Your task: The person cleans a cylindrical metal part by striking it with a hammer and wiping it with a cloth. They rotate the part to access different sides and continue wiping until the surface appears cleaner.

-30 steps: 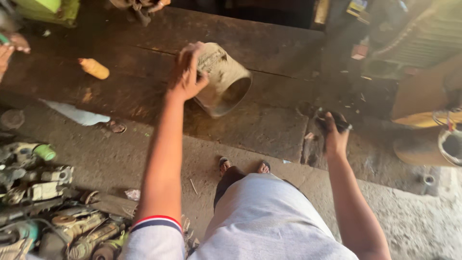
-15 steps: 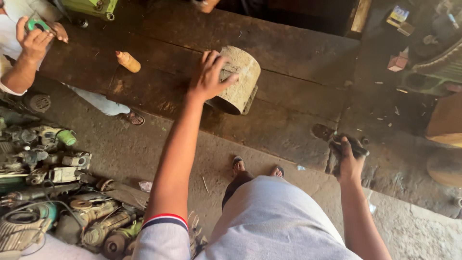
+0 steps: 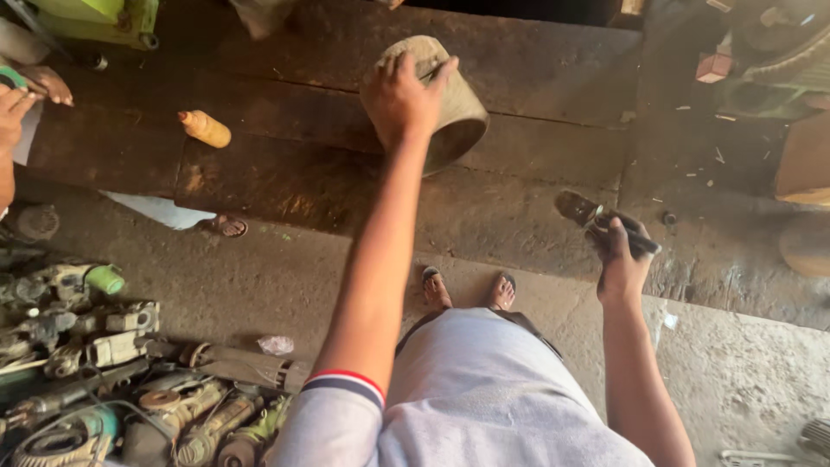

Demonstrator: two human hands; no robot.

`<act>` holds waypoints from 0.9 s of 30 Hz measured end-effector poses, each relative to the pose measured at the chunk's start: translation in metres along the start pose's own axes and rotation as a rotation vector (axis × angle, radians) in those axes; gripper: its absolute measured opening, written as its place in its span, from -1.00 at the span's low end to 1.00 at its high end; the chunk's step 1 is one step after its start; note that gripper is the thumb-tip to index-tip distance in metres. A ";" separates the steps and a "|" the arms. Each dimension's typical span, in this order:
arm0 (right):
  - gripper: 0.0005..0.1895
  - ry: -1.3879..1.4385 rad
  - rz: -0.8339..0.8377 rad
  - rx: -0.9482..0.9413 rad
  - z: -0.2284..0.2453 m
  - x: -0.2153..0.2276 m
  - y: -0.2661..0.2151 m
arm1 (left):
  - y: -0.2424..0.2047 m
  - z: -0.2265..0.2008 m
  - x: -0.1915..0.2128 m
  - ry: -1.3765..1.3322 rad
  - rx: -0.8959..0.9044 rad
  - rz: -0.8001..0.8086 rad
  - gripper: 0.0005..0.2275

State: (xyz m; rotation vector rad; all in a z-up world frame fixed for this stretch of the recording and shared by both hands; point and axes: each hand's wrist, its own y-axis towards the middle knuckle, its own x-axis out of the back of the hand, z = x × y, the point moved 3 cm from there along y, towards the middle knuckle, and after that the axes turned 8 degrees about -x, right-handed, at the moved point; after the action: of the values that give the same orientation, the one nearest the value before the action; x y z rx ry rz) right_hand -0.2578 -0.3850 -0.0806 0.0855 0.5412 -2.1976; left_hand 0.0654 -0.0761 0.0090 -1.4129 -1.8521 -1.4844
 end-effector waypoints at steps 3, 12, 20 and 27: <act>-0.77 0.016 0.019 0.073 0.012 -0.020 -0.001 | 0.014 -0.019 -0.008 0.025 0.002 -0.172 -0.39; -0.76 -0.006 -0.073 0.038 0.001 0.004 -0.073 | 0.013 0.000 -0.012 -0.035 -0.071 0.150 -0.43; -0.76 -0.020 -0.099 0.030 0.024 0.053 -0.083 | -0.091 -0.061 0.003 -0.052 -0.474 -0.158 -0.52; -0.77 -0.160 -0.033 0.150 0.055 0.093 -0.063 | -0.246 -0.085 0.014 0.049 -0.742 -0.040 -0.75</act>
State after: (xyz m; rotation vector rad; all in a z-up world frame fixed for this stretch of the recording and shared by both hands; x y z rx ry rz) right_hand -0.3587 -0.4411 -0.0312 -0.0196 0.2899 -2.2509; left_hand -0.1766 -0.1299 -0.0725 -1.6055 -1.3431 -2.3445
